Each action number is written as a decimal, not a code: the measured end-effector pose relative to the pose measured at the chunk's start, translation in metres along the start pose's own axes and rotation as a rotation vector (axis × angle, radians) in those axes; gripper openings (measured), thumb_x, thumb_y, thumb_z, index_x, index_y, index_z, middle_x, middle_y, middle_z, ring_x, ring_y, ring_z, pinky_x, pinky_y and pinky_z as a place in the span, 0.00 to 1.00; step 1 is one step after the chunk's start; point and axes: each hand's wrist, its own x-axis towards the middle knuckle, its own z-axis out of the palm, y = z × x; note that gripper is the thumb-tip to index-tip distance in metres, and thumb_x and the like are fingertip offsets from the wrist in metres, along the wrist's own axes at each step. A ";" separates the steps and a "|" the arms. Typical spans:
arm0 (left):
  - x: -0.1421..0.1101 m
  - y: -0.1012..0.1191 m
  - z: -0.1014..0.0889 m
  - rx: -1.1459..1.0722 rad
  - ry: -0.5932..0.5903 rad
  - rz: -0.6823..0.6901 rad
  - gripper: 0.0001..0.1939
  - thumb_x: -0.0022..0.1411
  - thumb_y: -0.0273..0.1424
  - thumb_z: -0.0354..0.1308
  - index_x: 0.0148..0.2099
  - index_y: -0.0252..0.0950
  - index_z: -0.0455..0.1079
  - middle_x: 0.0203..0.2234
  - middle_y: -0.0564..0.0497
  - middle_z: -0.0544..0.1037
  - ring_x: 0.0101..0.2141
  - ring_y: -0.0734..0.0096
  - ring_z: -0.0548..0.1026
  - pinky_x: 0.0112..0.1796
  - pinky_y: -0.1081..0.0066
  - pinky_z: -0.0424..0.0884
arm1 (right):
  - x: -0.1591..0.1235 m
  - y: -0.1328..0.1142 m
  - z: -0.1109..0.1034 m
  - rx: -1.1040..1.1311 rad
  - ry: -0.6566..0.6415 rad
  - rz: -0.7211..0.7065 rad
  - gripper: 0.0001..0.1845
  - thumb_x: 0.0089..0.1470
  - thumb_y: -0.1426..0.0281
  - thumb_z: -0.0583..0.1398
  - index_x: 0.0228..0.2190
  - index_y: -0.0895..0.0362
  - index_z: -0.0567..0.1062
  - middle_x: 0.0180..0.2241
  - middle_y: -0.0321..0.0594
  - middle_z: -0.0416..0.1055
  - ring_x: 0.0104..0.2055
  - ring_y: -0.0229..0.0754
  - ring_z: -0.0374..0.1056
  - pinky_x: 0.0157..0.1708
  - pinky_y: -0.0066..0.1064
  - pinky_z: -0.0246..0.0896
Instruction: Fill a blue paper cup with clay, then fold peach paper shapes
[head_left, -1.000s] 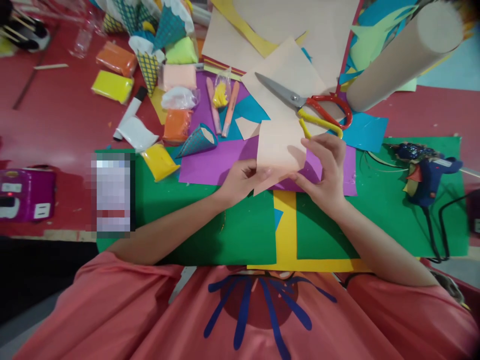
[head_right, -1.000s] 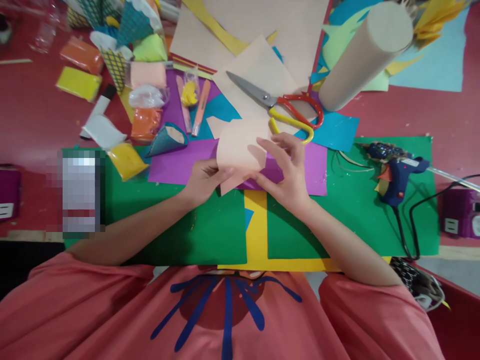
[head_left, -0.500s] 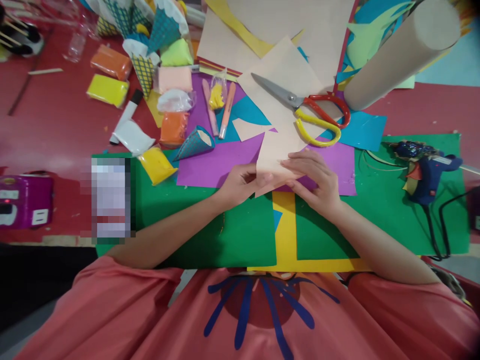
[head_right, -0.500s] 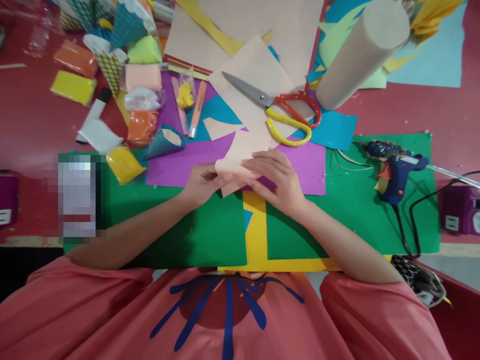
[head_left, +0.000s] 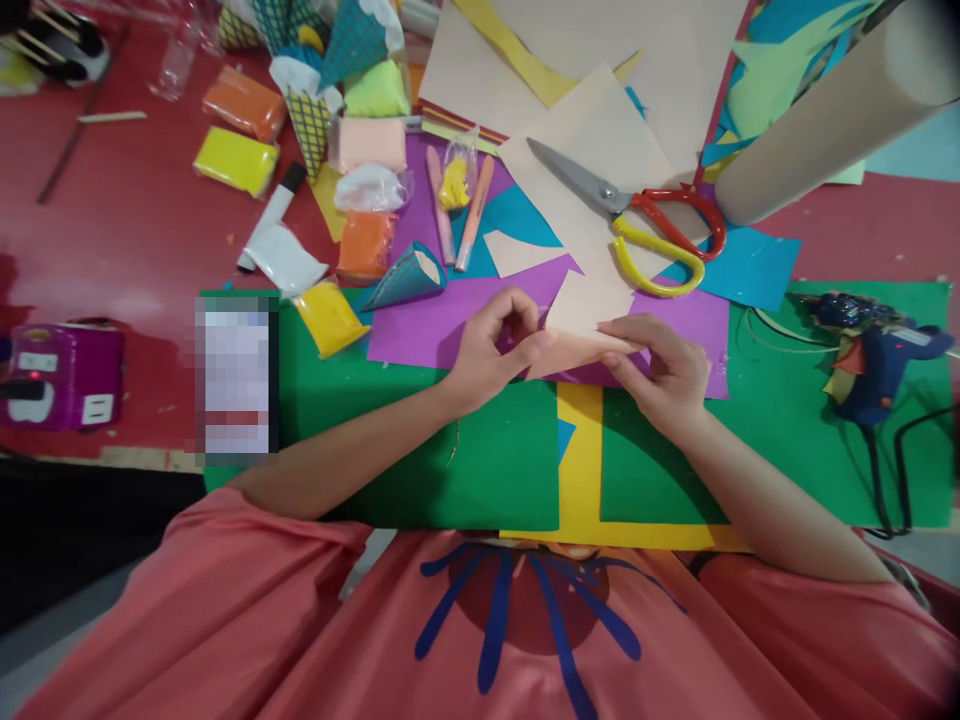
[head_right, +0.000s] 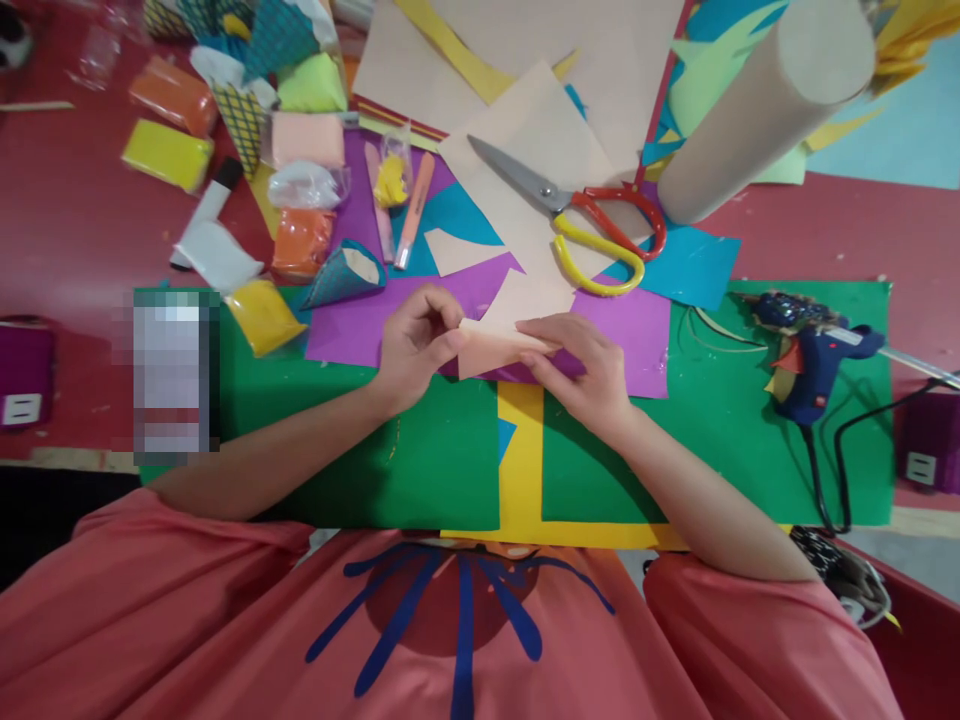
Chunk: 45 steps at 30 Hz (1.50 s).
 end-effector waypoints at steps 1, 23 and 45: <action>-0.001 -0.002 0.000 0.020 0.013 0.045 0.16 0.58 0.45 0.62 0.33 0.38 0.64 0.26 0.56 0.67 0.28 0.78 0.66 0.31 0.75 0.64 | 0.000 -0.001 -0.001 0.015 -0.001 0.009 0.11 0.57 0.64 0.61 0.41 0.53 0.78 0.36 0.41 0.80 0.39 0.44 0.77 0.39 0.35 0.74; -0.005 0.008 -0.008 0.130 -0.290 -0.088 0.13 0.63 0.39 0.56 0.44 0.36 0.70 0.37 0.48 0.79 0.37 0.71 0.77 0.36 0.74 0.71 | 0.002 -0.007 0.008 0.484 -0.120 0.497 0.17 0.50 0.56 0.66 0.37 0.53 0.76 0.35 0.39 0.76 0.35 0.39 0.73 0.32 0.30 0.70; -0.005 0.012 -0.005 0.150 -0.201 -0.210 0.17 0.61 0.45 0.58 0.38 0.36 0.76 0.28 0.51 0.80 0.25 0.76 0.72 0.23 0.77 0.63 | 0.001 -0.005 0.011 0.444 -0.103 0.569 0.15 0.50 0.56 0.65 0.33 0.55 0.79 0.29 0.38 0.76 0.28 0.36 0.69 0.24 0.27 0.65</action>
